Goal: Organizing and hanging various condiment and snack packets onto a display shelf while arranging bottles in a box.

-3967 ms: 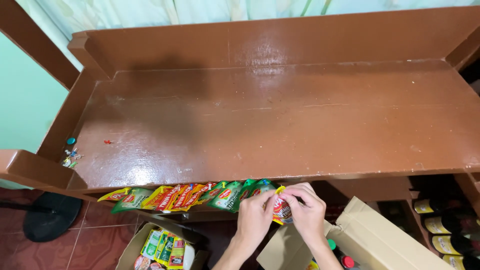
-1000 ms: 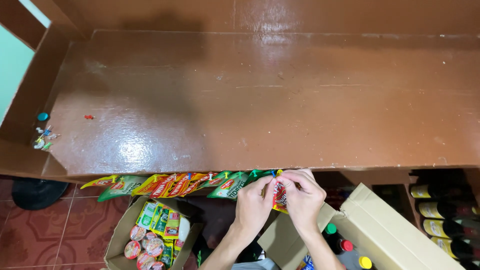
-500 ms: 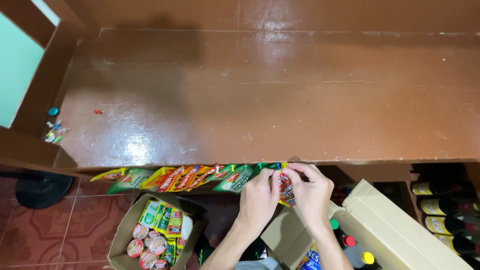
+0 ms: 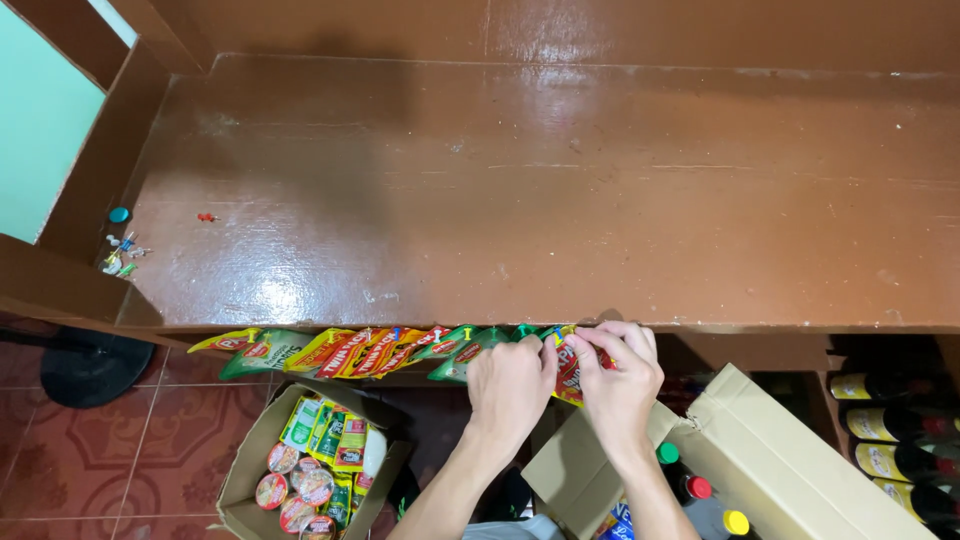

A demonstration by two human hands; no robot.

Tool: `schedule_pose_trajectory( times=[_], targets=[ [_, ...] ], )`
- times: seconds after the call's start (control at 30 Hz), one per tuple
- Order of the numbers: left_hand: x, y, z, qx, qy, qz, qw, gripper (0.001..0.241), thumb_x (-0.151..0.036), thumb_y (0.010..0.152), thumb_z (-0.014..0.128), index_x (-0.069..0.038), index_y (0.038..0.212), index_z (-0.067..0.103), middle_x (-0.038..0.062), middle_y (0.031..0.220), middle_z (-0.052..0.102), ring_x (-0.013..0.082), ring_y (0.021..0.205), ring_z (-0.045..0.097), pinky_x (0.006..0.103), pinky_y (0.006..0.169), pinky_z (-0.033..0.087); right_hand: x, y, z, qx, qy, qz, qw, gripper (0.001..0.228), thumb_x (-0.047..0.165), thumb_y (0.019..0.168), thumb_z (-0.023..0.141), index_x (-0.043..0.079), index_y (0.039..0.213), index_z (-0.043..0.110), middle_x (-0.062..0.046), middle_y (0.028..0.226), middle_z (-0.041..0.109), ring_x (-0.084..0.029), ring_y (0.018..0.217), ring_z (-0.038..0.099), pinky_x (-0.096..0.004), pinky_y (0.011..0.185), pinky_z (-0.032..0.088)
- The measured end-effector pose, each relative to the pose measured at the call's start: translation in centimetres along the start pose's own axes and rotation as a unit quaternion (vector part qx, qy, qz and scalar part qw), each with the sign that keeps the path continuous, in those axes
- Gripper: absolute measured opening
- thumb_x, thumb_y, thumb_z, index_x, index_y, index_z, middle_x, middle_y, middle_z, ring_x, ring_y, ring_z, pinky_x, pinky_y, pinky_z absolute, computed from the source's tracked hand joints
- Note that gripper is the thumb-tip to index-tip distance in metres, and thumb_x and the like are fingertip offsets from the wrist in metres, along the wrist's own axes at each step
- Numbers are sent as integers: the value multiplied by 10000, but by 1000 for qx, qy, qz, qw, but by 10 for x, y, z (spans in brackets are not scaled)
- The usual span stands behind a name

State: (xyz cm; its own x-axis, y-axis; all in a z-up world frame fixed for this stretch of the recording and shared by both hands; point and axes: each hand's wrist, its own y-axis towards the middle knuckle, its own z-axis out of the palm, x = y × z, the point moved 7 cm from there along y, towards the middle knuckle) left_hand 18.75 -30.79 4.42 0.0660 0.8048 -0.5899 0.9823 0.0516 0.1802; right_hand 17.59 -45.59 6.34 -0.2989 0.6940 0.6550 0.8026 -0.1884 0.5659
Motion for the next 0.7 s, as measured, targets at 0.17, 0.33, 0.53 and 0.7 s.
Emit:
schedule_pose_trajectory(
  times=[0.17,0.33,0.53,0.7],
  targets=[
    [-10,-28,-41,-36,3,30,999,307,-314,926,683,-75,738,730,148,621,696,346,545,685,462,483,529,-11,-6,-11,7,30,15,999,155,50,793,840,37,935,779,-87,945,703,-222,892,680,-333,799,559],
    [-39,-56,-62,-20,-71,80,994,263,-294,890,739,-105,709,715,86,646,707,305,563,686,425,488,517,-61,-39,-51,-17,50,89,995,141,62,831,824,35,962,780,-86,979,706,-196,904,685,-316,806,557],
    [-91,-82,63,229,-179,223,931,253,-245,930,739,-46,779,697,136,735,704,340,664,685,435,593,534,-137,-117,-154,-80,-44,196,976,91,65,911,797,28,992,774,-72,977,725,-162,902,679,-286,805,542],
    [-121,-117,162,329,-239,248,879,134,-123,888,727,-17,968,739,186,848,724,366,765,714,446,694,562,-206,-213,-236,-164,-73,357,917,104,56,992,740,32,1092,753,-56,882,710,-106,760,608,-257,699,495]
  ],
)
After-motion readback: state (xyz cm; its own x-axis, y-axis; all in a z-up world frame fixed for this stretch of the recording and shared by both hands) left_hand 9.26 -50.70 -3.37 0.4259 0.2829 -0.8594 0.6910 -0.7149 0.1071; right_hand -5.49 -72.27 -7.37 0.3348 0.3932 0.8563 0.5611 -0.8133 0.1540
